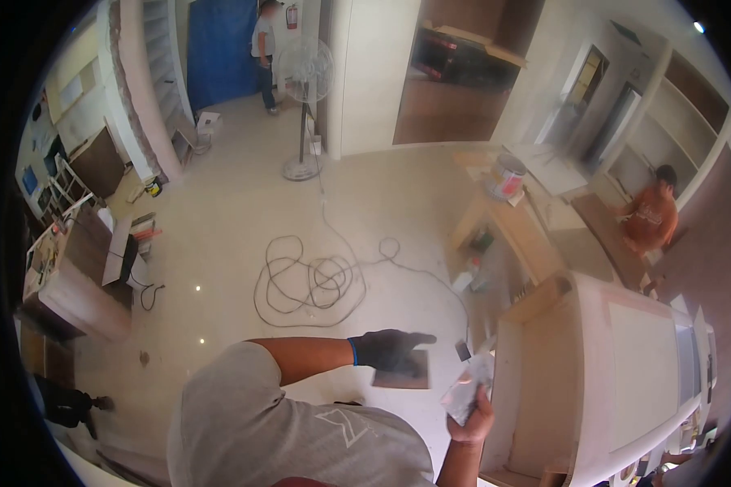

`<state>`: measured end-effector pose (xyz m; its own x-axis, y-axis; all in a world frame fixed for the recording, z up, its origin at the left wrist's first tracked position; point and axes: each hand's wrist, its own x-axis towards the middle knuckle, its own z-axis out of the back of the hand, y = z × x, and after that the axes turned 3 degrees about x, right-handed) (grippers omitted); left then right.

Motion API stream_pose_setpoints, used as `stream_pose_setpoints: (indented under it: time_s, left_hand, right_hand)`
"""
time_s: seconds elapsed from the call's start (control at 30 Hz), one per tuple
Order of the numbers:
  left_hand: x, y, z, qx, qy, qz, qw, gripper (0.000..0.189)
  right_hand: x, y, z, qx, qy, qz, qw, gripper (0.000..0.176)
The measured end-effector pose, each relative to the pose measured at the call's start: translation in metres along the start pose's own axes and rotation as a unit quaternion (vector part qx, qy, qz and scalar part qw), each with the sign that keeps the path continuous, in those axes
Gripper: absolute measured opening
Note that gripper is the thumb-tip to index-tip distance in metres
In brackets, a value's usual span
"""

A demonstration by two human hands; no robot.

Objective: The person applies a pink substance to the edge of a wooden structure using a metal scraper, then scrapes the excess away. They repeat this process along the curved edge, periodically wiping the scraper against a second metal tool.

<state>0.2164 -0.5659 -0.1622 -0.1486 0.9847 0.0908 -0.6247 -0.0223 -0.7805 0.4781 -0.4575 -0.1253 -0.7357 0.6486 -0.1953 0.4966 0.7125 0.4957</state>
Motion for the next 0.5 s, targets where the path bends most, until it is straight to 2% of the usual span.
stream_pose_setpoints:
  time_s: [0.07,0.13,0.2,0.23,0.33,0.37,0.4,0.47,0.5]
  left_hand:
    - [-0.008,0.003,-0.009,0.04,0.037,0.038,0.998,0.061]
    - [-0.007,-0.012,0.0,-0.024,-0.056,0.04,0.997,0.059]
    - [0.0,-0.046,0.018,-0.115,-0.15,0.027,0.982,0.058]
    - [0.006,-0.052,0.011,-0.143,-0.23,-0.033,0.962,0.049]
    - [-0.002,-0.109,0.01,-0.131,-0.253,-0.097,0.954,0.041]
    - [-0.004,-0.124,0.003,-0.121,-0.259,-0.204,0.936,0.034]
    - [0.003,-0.122,-0.008,0.03,-0.234,-0.298,0.925,0.037]
    - [0.006,-0.131,-0.043,0.028,-0.2,-0.386,0.9,0.039]
    - [0.003,-0.136,-0.053,0.012,-0.189,-0.379,0.906,0.04]
  right_hand:
    - [-0.004,0.027,-0.021,-0.049,0.0,0.052,0.997,0.042]
    - [-0.003,0.042,-0.031,-0.094,0.067,0.079,0.99,0.04]
    - [0.002,0.039,-0.016,-0.052,-0.066,0.102,0.991,0.04]
    - [0.006,0.039,-0.007,-0.033,-0.131,0.112,0.985,0.039]
    - [0.005,0.032,0.013,-0.024,-0.143,0.096,0.985,0.041]
    - [0.004,0.033,0.021,-0.021,-0.152,0.081,0.985,0.043]
    - [-0.004,0.036,0.029,-0.016,-0.117,0.071,0.99,0.044]
    - [-0.007,0.045,0.027,-0.001,-0.027,0.055,0.998,0.046]
    - [-0.009,0.052,0.029,-0.014,-0.036,0.057,0.998,0.049]
